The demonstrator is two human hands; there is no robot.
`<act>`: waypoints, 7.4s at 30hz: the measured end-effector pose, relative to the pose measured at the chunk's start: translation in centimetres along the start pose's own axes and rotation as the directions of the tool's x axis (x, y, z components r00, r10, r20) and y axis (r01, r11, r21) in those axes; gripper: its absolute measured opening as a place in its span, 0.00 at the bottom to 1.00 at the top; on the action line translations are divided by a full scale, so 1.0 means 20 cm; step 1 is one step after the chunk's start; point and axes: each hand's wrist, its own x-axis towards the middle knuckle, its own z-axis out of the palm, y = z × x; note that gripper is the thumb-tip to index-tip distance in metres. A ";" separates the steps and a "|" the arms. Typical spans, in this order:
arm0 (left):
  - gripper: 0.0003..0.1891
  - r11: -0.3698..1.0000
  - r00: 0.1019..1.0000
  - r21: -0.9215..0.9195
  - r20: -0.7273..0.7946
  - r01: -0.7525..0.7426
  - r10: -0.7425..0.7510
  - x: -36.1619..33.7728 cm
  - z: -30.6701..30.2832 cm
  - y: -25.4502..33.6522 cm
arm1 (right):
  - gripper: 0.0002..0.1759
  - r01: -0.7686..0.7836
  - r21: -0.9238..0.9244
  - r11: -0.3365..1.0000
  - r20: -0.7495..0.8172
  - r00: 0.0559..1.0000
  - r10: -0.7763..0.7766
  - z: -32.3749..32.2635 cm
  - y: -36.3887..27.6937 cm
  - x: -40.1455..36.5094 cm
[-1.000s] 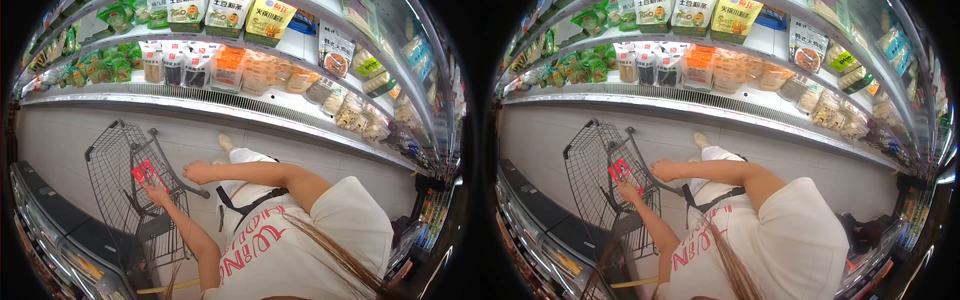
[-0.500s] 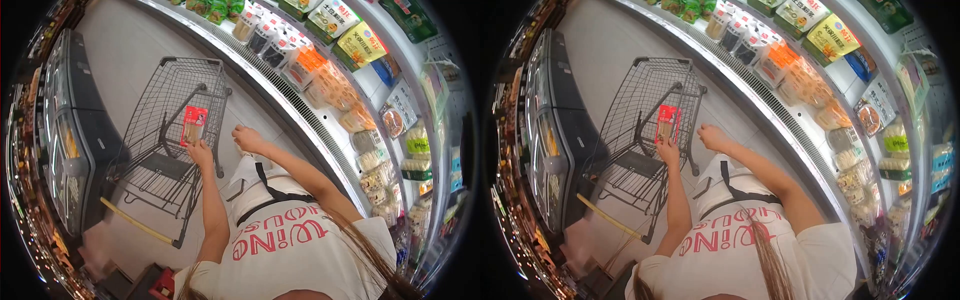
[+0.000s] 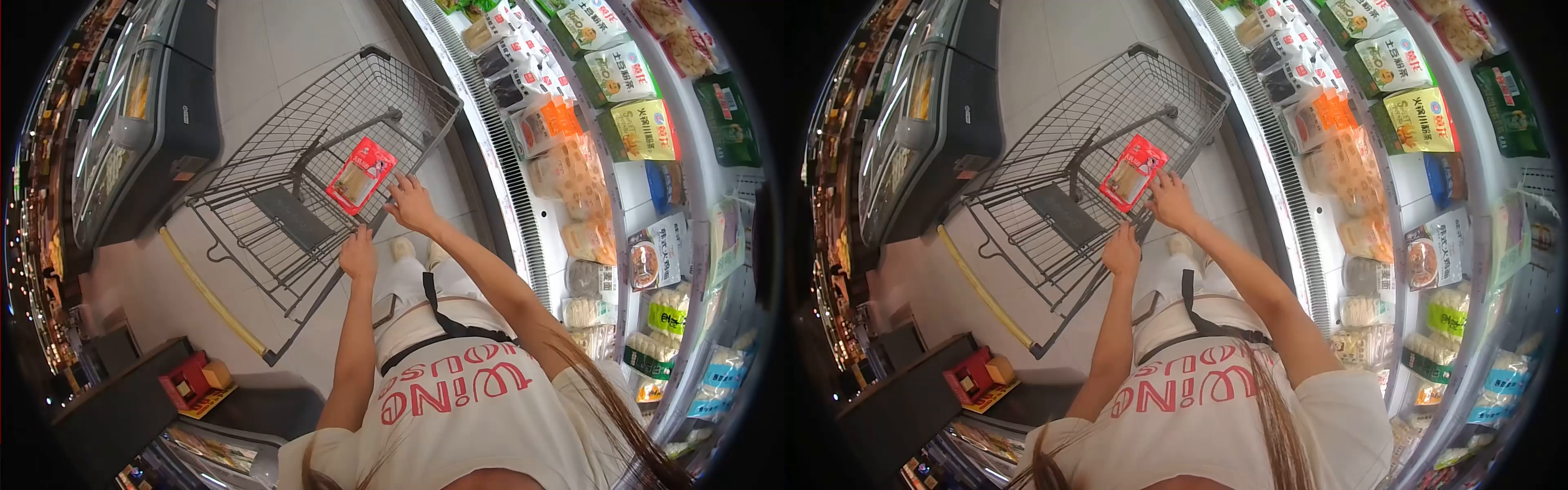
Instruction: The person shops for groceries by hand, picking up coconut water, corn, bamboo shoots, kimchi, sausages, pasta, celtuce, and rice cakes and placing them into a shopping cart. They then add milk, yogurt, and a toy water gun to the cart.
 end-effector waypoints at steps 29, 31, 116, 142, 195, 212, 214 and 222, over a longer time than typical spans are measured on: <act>0.31 0.954 0.967 0.162 0.001 -0.252 0.255 -0.41 -1.13 -1.13 | 0.28 0.315 -0.055 0.948 0.061 0.948 -0.311 0.31 -1.78 -0.90; 0.33 0.943 0.957 0.165 0.054 -0.289 0.284 -0.49 -1.19 -0.99 | 0.22 0.296 -0.092 0.951 0.065 0.955 -0.290 0.27 -1.73 -0.95; 0.52 0.306 0.799 -0.859 0.177 0.411 -0.575 -4.89 -1.22 -0.73 | 0.13 0.190 0.537 0.822 0.248 0.896 -0.369 -0.09 -1.36 -4.47; 0.27 -0.374 0.291 -0.489 0.831 0.788 -0.474 -3.95 1.11 -0.72 | 0.12 0.033 -0.111 0.993 0.208 0.978 -0.009 0.44 -0.69 -3.83; 0.24 -0.425 0.574 -0.521 0.819 0.741 -0.003 -3.97 -0.54 -0.26 | 0.20 -0.241 0.802 -0.546 0.505 0.762 0.405 0.14 -0.93 -3.79; 0.31 0.086 0.168 -0.277 0.773 0.957 0.611 -4.52 0.01 0.82 | 0.12 -0.470 0.682 0.561 -0.198 0.619 0.760 -0.94 -0.78 -5.50; 0.29 0.151 -0.060 -0.053 0.751 0.987 0.658 -4.70 0.25 0.95 | 0.09 -0.668 0.398 0.629 -0.349 0.524 0.777 -0.87 -0.77 -5.74; 0.29 0.547 -0.363 0.076 0.822 0.834 0.439 -5.39 0.25 1.49 | 0.08 -0.849 0.432 0.306 -0.519 0.043 0.854 -0.69 -0.65 -6.35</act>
